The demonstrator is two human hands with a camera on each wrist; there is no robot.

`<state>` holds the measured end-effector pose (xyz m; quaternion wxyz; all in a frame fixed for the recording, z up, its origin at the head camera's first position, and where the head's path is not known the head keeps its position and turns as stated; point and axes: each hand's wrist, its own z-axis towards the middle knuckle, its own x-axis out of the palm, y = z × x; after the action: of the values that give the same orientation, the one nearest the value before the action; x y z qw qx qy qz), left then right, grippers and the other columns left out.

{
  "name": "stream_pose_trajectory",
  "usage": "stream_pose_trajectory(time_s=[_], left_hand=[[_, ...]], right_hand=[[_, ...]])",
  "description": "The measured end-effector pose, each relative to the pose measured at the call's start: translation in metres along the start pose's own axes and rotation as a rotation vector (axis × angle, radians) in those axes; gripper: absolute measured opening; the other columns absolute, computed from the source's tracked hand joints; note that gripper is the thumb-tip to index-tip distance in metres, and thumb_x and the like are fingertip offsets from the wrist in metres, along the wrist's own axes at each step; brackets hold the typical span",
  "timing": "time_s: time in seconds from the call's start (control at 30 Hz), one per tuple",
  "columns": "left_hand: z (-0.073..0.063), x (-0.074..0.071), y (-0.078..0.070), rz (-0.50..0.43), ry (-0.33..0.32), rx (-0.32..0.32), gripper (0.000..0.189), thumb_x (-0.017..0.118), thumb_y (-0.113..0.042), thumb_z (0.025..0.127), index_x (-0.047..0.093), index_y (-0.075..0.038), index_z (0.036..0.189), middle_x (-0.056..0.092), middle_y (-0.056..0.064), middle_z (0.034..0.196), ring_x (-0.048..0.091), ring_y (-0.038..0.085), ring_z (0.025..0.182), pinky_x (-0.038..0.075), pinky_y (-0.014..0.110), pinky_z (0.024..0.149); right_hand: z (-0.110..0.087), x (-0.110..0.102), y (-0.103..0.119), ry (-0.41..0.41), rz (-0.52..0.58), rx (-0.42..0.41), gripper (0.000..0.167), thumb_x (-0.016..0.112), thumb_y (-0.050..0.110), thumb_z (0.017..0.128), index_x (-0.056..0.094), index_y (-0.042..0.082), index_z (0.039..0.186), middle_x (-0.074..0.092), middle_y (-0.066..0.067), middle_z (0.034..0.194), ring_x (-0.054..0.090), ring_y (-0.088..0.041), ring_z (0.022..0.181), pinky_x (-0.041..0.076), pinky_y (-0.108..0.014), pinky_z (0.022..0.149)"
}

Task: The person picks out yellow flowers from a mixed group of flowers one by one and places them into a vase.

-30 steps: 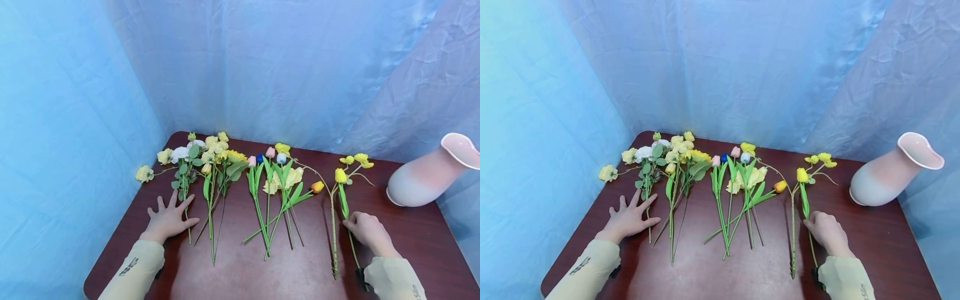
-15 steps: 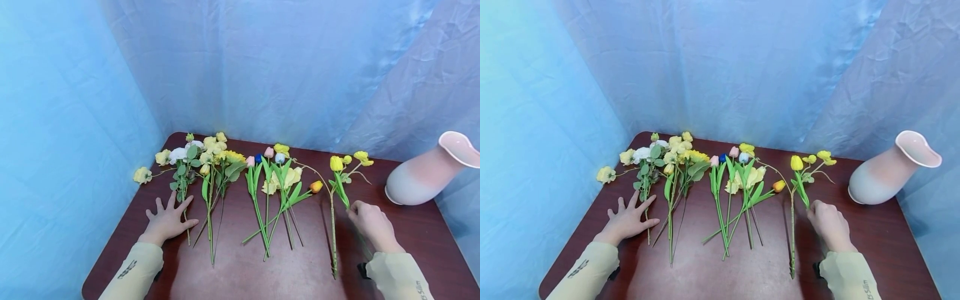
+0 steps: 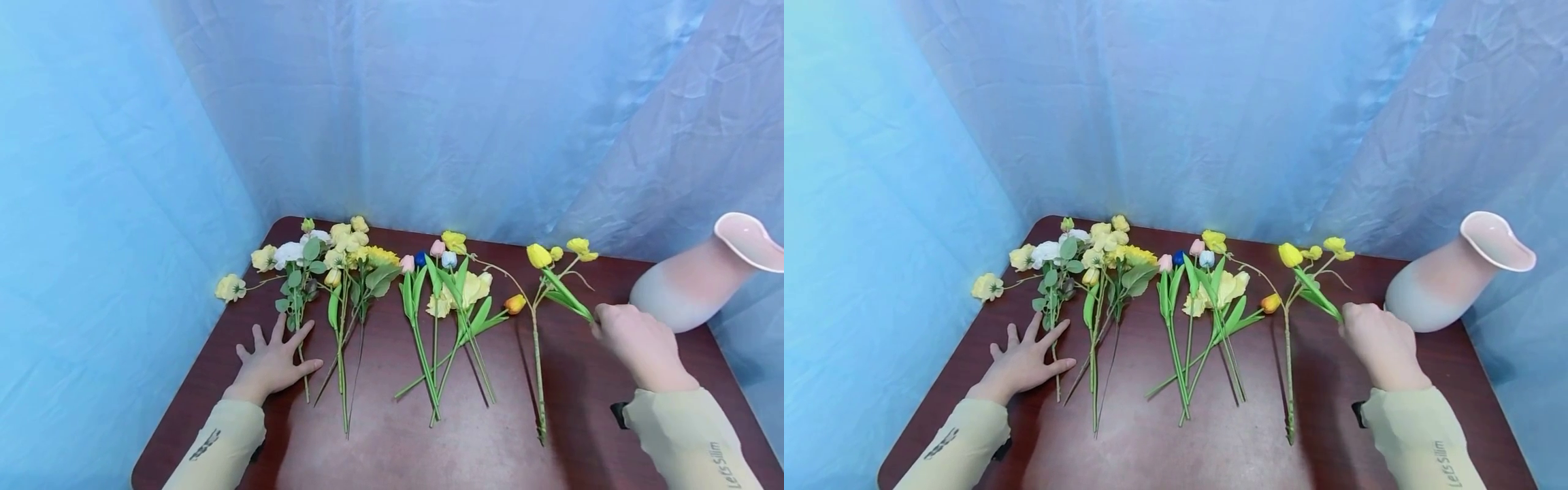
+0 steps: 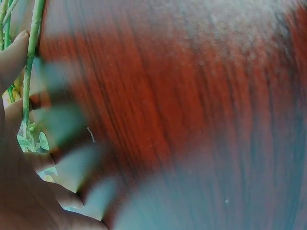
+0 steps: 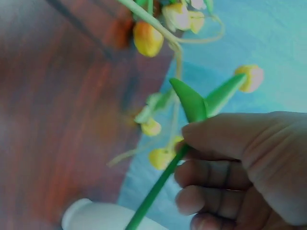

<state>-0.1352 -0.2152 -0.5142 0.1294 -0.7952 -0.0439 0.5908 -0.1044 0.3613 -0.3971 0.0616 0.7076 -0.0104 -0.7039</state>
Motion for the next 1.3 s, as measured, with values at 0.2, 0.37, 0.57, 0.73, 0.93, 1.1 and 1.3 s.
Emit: stream_pose_trajectory(time_s=[0.2, 0.37, 0.57, 0.73, 0.93, 1.1, 1.3], left_hand=[[0.001, 0.001, 0.000, 0.003, 0.006, -0.002, 0.089, 0.058, -0.074, 0.089, 0.029, -0.032, 0.163, 0.007, 0.028, 0.168, 0.003, 0.072, 0.141, 0.008, 0.092, 0.098], [0.001, -0.001, -0.001, 0.004, 0.014, -0.004, 0.089, 0.059, -0.073, 0.089, 0.029, -0.032, 0.163, 0.007, 0.029, 0.167, 0.003, 0.073, 0.141, 0.007, 0.092, 0.098], [0.001, -0.002, -0.001, -0.008, 0.022, -0.001, 0.089, 0.060, -0.071, 0.090, 0.029, -0.031, 0.163, 0.007, 0.029, 0.167, 0.002, 0.073, 0.141, 0.006, 0.092, 0.097], [0.001, 0.001, 0.001, -0.006, 0.028, -0.001, 0.089, 0.058, -0.073, 0.090, 0.028, -0.032, 0.163, 0.006, 0.029, 0.167, 0.001, 0.073, 0.141, 0.006, 0.092, 0.097], [0.001, -0.001, 0.000, -0.016, 0.032, -0.004, 0.089, 0.059, -0.073, 0.090, 0.028, -0.032, 0.163, 0.005, 0.029, 0.167, 0.000, 0.074, 0.140, 0.006, 0.092, 0.096], [-0.001, -0.002, -0.001, -0.020, 0.038, -0.004, 0.089, 0.059, -0.072, 0.090, 0.028, -0.032, 0.163, 0.005, 0.029, 0.167, 0.000, 0.074, 0.140, 0.006, 0.092, 0.097], [-0.001, -0.002, -0.001, -0.016, 0.044, -0.002, 0.089, 0.057, -0.074, 0.090, 0.027, -0.033, 0.163, 0.005, 0.028, 0.167, 0.000, 0.074, 0.140, 0.006, 0.092, 0.097]], right_hand=[[-0.009, -0.018, -0.015, 0.099, -0.063, 0.016, 0.021, 0.067, 0.003, 0.081, 0.057, 0.014, 0.066, 0.050, -0.001, 0.059, 0.047, -0.020, 0.053, 0.038, -0.042, 0.047], [-0.019, -0.032, -0.029, 0.102, -0.081, 0.046, 0.021, 0.066, 0.005, 0.081, 0.053, 0.014, 0.068, 0.047, -0.001, 0.057, 0.046, -0.022, 0.052, 0.039, -0.044, 0.048], [-0.022, -0.048, -0.033, -0.040, -0.099, -0.030, 0.031, 0.063, 0.006, 0.084, 0.047, 0.020, 0.062, 0.039, 0.005, 0.054, 0.035, -0.018, 0.049, 0.031, -0.039, 0.044], [-0.008, -0.059, -0.022, -0.175, -0.129, -0.123, 0.035, 0.066, 0.005, 0.085, 0.044, 0.021, 0.063, 0.036, 0.008, 0.054, 0.032, -0.014, 0.050, 0.028, -0.035, 0.045], [0.019, -0.073, -0.001, -0.346, -0.180, -0.324, 0.026, 0.075, 0.001, 0.079, 0.055, 0.014, 0.068, 0.047, 0.003, 0.063, 0.039, -0.018, 0.051, 0.034, -0.038, 0.048], [0.033, -0.087, 0.022, -0.385, -0.212, -0.431, 0.025, 0.069, -0.008, 0.082, 0.056, 0.011, 0.074, 0.046, 0.001, 0.066, 0.045, -0.020, 0.057, 0.036, -0.043, 0.057], [0.046, -0.101, 0.039, -0.515, -0.231, -0.546, 0.026, 0.055, -0.019, 0.082, 0.050, 0.006, 0.074, 0.039, -0.003, 0.065, 0.040, -0.022, 0.055, 0.030, -0.040, 0.060]])
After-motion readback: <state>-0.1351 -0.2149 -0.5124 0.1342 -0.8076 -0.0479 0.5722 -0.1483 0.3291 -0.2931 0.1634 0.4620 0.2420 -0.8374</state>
